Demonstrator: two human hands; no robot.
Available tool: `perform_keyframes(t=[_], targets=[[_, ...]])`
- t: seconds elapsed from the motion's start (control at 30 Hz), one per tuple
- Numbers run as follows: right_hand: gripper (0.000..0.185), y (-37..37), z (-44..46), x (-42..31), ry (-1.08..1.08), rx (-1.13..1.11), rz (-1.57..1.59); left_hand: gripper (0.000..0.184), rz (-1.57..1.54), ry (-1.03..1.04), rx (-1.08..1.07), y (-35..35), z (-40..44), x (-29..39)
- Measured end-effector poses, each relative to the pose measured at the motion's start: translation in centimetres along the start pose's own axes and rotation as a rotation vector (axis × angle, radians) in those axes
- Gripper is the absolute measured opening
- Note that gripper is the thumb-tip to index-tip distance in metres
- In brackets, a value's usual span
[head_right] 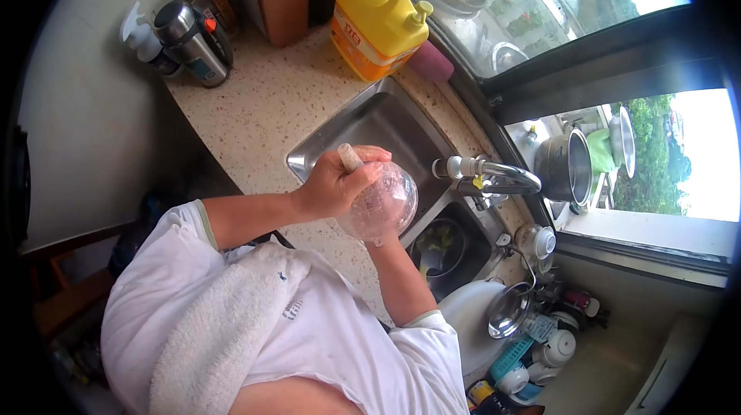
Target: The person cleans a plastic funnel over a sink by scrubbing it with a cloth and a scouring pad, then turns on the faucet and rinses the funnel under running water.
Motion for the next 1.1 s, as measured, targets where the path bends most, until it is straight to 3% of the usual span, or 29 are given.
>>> perform_keyframes(t=[0.03,0.1,0.17,0.2,0.37,0.47,0.57,0.7,0.8,0.9,0.93,1.0,1.1], targets=[[0.033,0.4,0.1,-0.7,-0.069,0.056,-0.327,0.021,-0.012,-0.012,-0.004,-0.1,0.1,-0.2],[0.031,0.6,0.5,-0.2,-0.024,0.031,-0.164,0.021,-0.033,-0.04,-0.012,-0.6,0.2,-0.9],[0.032,1.5,0.4,1.6,0.206,-0.131,0.813,0.021,0.035,0.199,-0.1,-0.5,0.3,-0.2],[0.033,1.7,0.3,1.5,0.237,-0.12,0.93,0.021,0.068,0.323,-0.144,-0.4,0.3,0.2],[0.03,1.9,-0.7,4.2,0.417,-0.188,1.367,0.018,0.139,0.249,-0.149,-0.6,0.4,-1.0],[0.033,1.7,-1.5,2.2,0.526,0.069,1.061,0.021,0.364,0.256,-0.111,-0.9,0.7,-1.8],[0.032,-0.4,-3.7,5.5,0.633,0.046,0.92,0.019,0.549,0.36,-0.049,-1.7,1.3,-2.1],[0.027,-5.7,-7.7,6.8,0.605,0.304,0.544,0.01,0.864,0.752,-0.073,-1.8,0.7,1.7],[0.029,-8.7,-7.7,1.4,0.21,0.512,0.335,0.007,0.815,0.533,-0.189,-1.9,1.0,0.2],[0.035,-7.2,-5.0,-5.5,-0.119,0.337,-0.299,0.009,1.189,0.441,-0.515,0.7,1.1,-4.9],[0.038,-5.3,-3.6,-7.6,-0.234,0.255,-0.594,0.01,1.123,0.38,-0.53,1.1,1.2,-6.3],[0.039,-2.4,-1.1,-9.0,-0.351,0.063,-0.752,0.012,0.98,0.235,-0.517,1.8,1.4,-8.1],[0.035,-2.8,0.8,-5.6,-0.01,-0.016,-0.45,0.015,0.8,0.072,-0.453,1.7,1.6,-8.8]])
Point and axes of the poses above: each hand's wrist, its own z-axis towards the middle knuckle, its own y-axis out of the palm, x = y × z, the point moved 7 cm from there along z, towards the middle knuckle, and after that the axes turned 2 degrees about -z, right-handed, at the moved point
